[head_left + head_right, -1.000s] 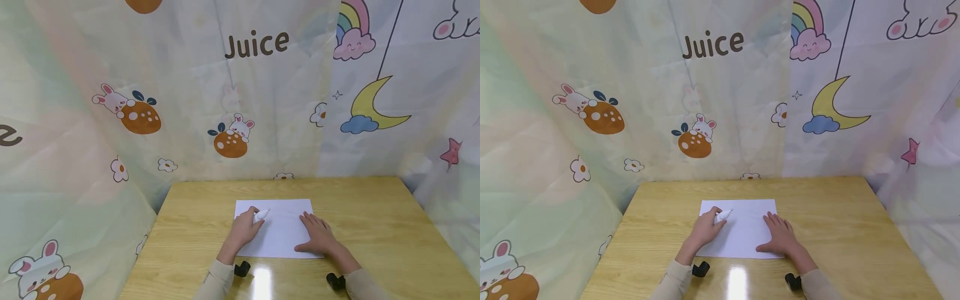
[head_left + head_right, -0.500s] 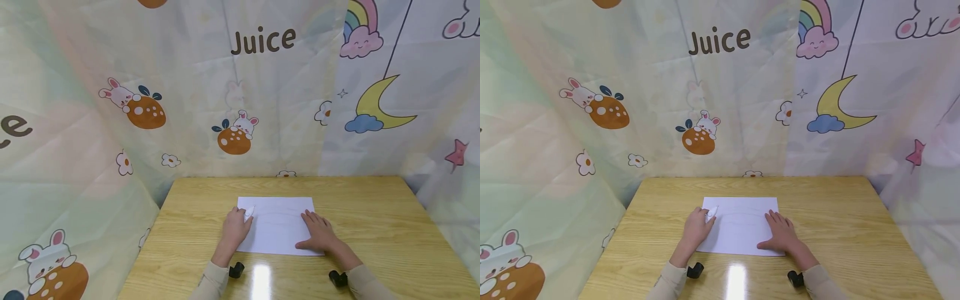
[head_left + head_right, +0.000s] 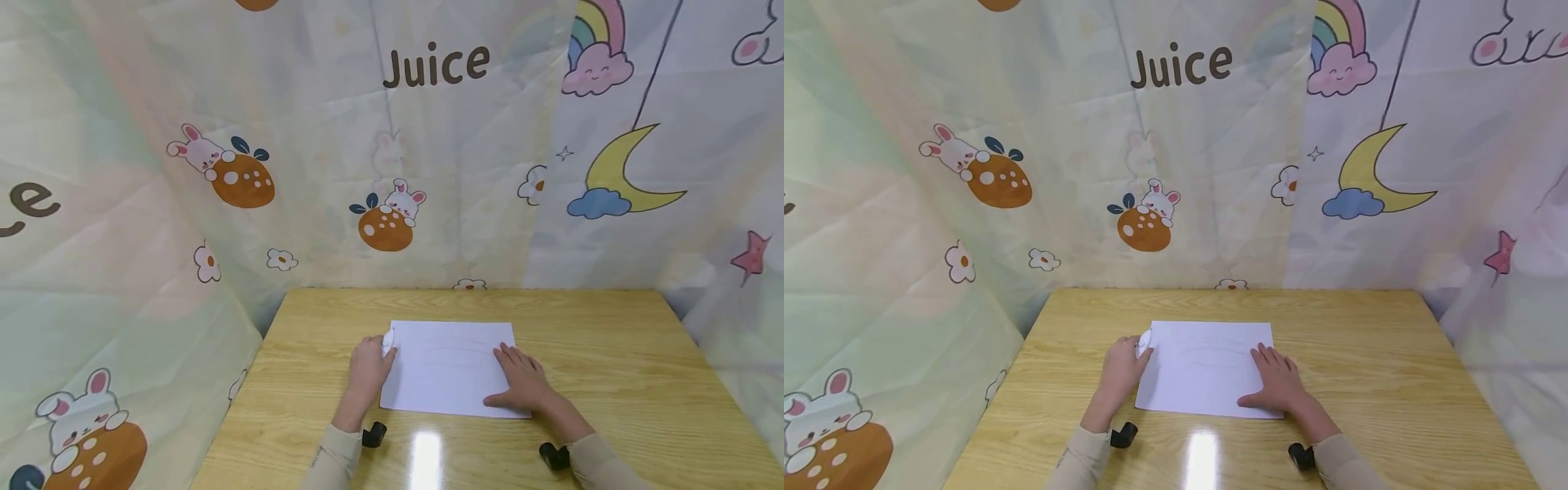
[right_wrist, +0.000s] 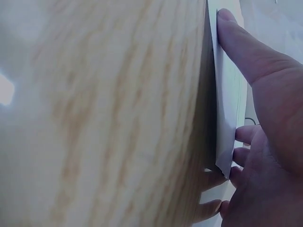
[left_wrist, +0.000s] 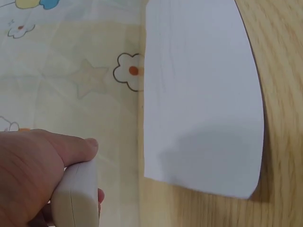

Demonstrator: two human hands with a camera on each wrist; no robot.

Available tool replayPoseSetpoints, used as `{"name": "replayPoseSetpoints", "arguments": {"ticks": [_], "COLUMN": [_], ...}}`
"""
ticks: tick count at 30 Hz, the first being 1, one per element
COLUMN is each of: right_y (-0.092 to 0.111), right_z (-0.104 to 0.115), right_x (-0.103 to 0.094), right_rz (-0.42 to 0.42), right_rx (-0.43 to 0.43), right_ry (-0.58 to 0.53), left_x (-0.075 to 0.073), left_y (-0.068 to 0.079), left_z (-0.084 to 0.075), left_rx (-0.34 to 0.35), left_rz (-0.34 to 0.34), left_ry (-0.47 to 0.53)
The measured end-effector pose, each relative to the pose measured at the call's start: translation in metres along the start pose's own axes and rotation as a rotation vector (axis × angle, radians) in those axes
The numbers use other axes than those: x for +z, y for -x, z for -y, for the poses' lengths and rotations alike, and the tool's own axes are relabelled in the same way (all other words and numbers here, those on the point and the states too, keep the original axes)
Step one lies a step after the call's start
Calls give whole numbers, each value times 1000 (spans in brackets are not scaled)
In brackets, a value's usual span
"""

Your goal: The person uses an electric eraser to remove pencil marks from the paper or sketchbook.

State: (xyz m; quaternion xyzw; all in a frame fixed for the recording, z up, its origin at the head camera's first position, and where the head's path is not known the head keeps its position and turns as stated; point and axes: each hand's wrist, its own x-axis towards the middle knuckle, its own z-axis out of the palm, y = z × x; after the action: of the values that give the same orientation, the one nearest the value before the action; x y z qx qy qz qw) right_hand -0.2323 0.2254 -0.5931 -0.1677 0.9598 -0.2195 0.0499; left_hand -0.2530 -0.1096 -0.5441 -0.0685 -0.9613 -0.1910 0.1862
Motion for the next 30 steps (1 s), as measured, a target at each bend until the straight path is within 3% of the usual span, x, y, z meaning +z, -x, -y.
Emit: {"name": "replayPoseSetpoints", "arguments": {"ticks": [8, 15, 26, 30], "right_y": [1, 0, -1, 0], "right_z": [2, 0, 1, 1], "right_x": [-5, 1, 0, 0], "right_rz": [-59, -79, -137, -133], "right_rx": [10, 38, 16, 12], "right_ry": [4, 32, 20, 0], "left_x": [-9, -18, -27, -28], "left_y": [-3, -4, -8, -7], "left_z": [19, 42, 76, 83], "left_rx": [-59, -133, -171, -213], "left_rz": [-94, -41, -55, -29], "left_ry": [101, 136, 98, 106]}}
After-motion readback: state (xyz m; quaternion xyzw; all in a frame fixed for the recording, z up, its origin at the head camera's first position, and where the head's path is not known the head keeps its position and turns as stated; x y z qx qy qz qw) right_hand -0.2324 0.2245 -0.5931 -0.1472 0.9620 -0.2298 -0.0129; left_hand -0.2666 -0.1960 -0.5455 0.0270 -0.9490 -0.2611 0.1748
